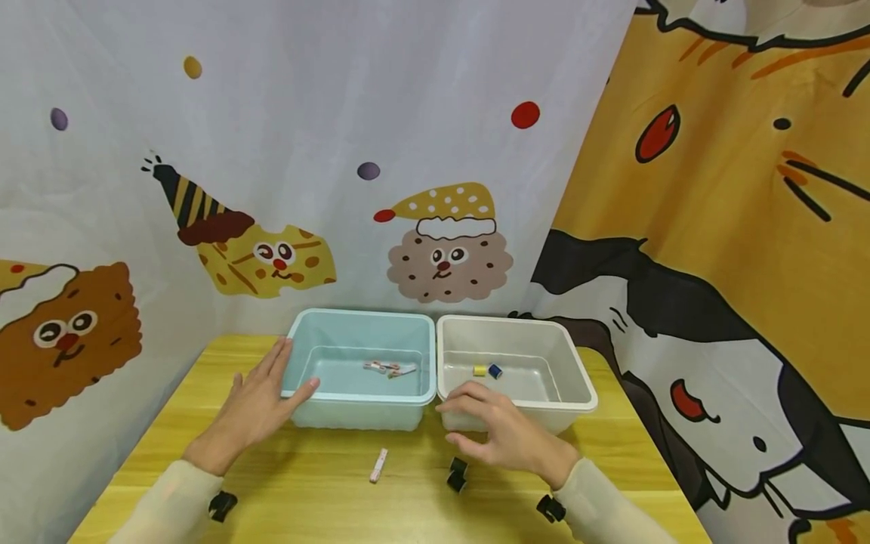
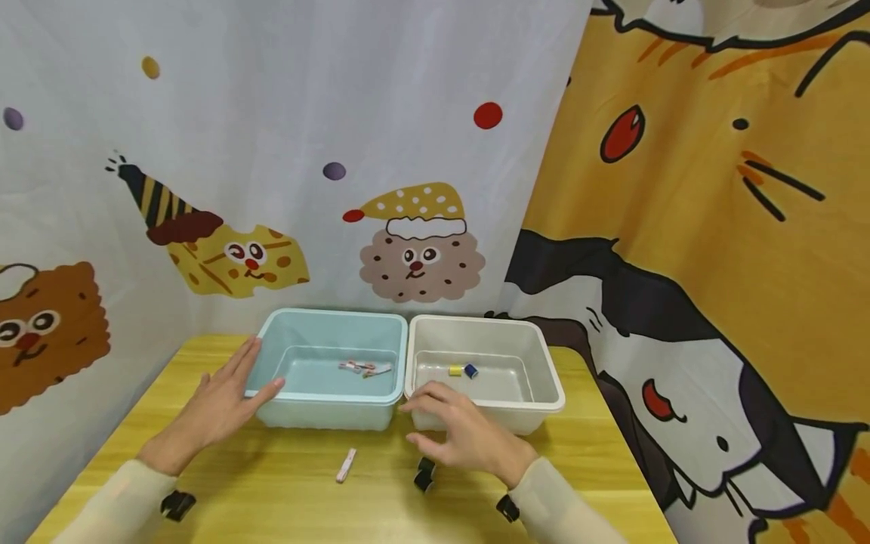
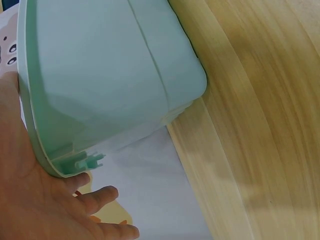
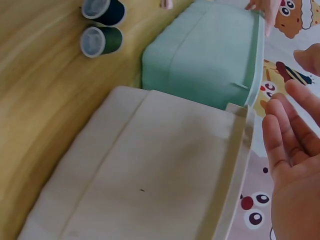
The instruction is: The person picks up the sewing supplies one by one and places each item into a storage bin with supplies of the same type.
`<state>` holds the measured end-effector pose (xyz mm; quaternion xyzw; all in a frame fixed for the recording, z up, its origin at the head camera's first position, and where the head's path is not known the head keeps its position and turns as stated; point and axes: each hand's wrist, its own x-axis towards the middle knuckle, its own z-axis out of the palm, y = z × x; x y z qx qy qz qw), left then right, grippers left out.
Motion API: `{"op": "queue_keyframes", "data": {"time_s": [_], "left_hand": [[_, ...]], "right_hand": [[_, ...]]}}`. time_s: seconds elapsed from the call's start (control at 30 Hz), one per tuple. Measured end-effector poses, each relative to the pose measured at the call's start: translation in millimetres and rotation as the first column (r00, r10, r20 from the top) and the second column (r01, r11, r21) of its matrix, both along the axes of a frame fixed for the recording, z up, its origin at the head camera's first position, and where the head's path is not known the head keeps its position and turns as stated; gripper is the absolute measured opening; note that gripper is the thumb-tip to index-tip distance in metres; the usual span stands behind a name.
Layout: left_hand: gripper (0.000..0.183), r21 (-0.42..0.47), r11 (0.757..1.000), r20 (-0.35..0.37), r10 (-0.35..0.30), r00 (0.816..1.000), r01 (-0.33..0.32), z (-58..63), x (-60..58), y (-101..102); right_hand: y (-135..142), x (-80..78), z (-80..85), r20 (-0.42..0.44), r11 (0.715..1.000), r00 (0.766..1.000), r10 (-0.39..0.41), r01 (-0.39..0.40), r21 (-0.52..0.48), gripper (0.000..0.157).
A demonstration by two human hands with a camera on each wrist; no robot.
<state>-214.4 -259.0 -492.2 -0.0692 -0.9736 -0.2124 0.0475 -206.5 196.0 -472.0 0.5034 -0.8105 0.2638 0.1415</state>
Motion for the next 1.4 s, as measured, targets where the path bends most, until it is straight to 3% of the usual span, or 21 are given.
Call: {"op": "queue_keyframes", "data": {"time_s": [0.4, 0.87, 1.4], "left_hand": [[0.110, 0.013, 1.000, 0.008, -0.001, 1.000, 0.001, 1.9, 0.6, 0.4], [0.112, 0.006, 1.000, 0.014, 0.002, 1.000, -0.003, 1.5, 0.0, 0.2], [0.110, 0.017, 1.000, 0.007, -0.006, 1.000, 0.006, 1.3, -1.5, -0.1]], "right_hand": [[9.9, 10.9, -17.6, 0.009, 0.995, 1.000, 0.007, -0.008, 0.102, 0.046], [24.6, 15.4, -55.2, 0.179, 0.968, 0.981, -0.070, 0.023, 0.251, 0.045], [29.2, 12.0, -82.4, 0.199, 0.935, 0.976, -0.090, 0.015, 0.354, 0.045]]}}
